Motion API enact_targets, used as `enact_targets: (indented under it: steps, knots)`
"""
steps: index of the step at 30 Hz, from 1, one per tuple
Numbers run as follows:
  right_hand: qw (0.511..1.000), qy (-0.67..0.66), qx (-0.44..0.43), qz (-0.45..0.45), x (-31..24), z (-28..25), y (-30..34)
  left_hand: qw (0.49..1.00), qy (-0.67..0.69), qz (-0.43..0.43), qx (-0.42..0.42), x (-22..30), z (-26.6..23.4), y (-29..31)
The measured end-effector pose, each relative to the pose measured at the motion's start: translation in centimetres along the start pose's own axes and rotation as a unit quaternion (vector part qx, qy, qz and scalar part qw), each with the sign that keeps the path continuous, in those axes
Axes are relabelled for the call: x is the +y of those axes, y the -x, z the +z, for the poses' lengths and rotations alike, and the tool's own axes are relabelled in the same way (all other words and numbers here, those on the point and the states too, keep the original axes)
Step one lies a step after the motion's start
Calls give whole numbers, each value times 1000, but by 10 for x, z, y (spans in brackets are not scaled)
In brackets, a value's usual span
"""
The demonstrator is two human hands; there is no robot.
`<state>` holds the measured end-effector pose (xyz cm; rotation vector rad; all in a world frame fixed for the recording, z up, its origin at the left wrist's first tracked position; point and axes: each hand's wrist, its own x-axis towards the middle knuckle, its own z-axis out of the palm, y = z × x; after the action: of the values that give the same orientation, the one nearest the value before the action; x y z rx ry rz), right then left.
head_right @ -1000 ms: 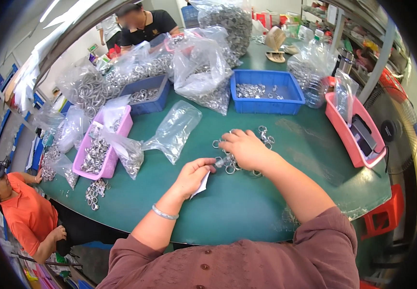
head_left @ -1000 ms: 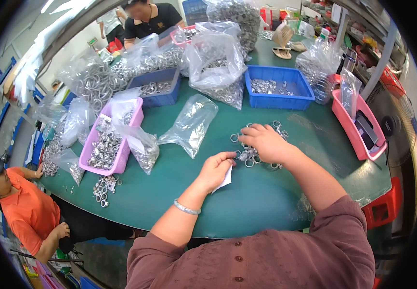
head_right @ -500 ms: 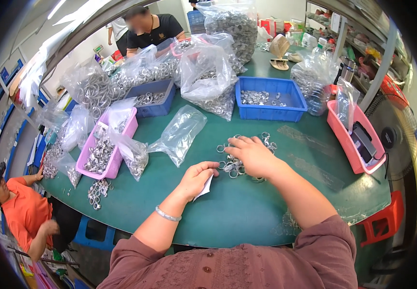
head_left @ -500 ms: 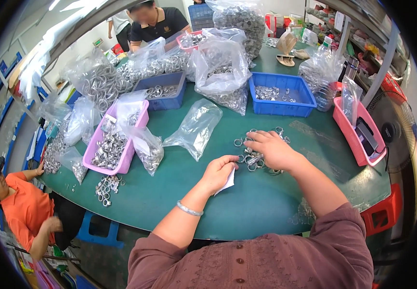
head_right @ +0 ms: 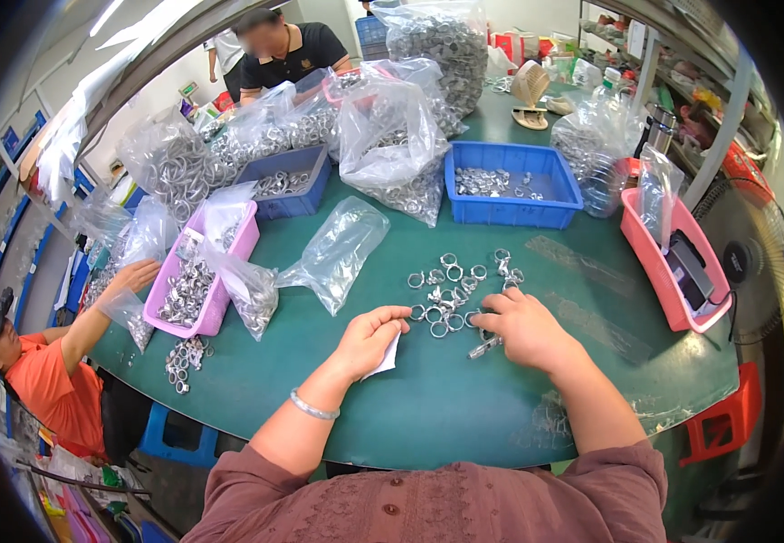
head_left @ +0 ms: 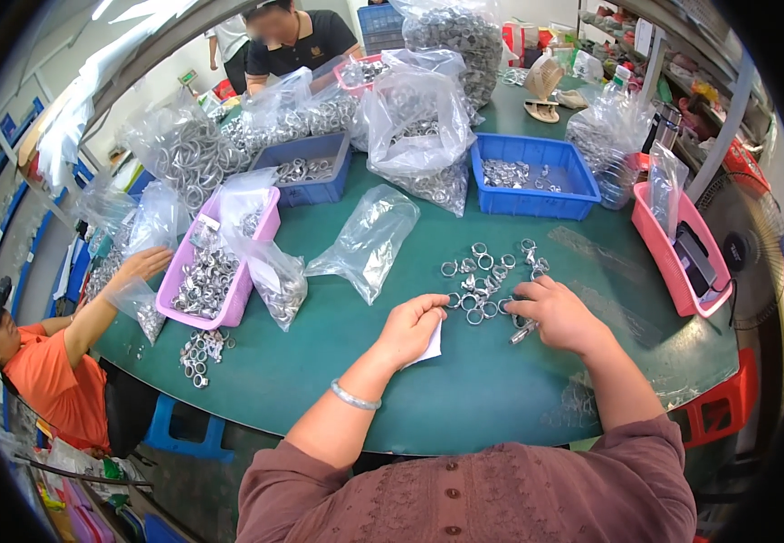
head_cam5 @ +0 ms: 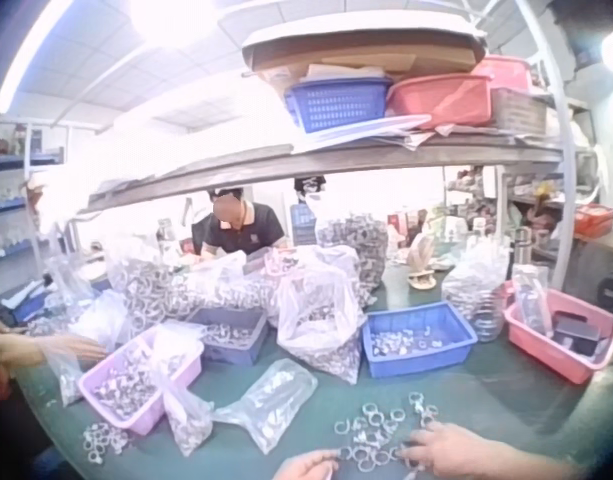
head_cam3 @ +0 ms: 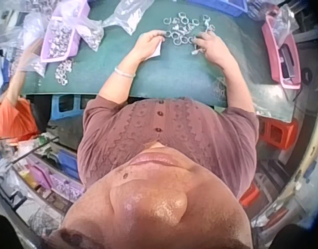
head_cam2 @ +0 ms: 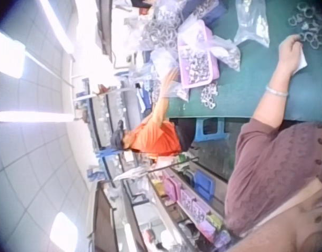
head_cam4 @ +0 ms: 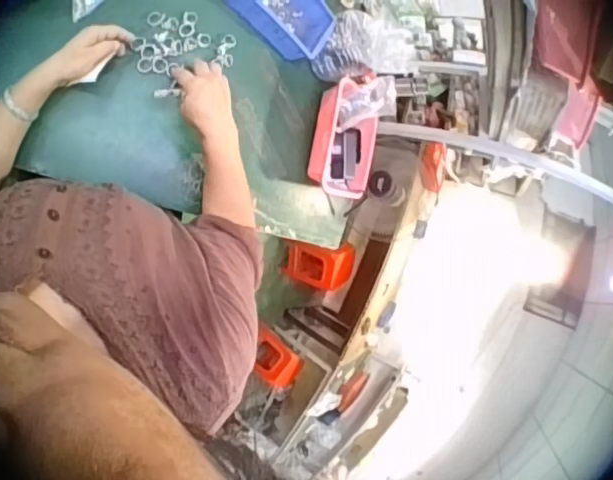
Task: The person counts out metal key rings by hand, writes on a small piece of paper, and then places the key rings into a plastic bag.
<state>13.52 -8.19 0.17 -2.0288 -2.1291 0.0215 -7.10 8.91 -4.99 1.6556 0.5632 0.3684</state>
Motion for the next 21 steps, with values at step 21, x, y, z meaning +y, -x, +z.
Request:
enact_targets:
  steps: [21]
  knots:
    - [998,18,49,-24,-15,7,-4,967,-188,170,-28,8,4,9]
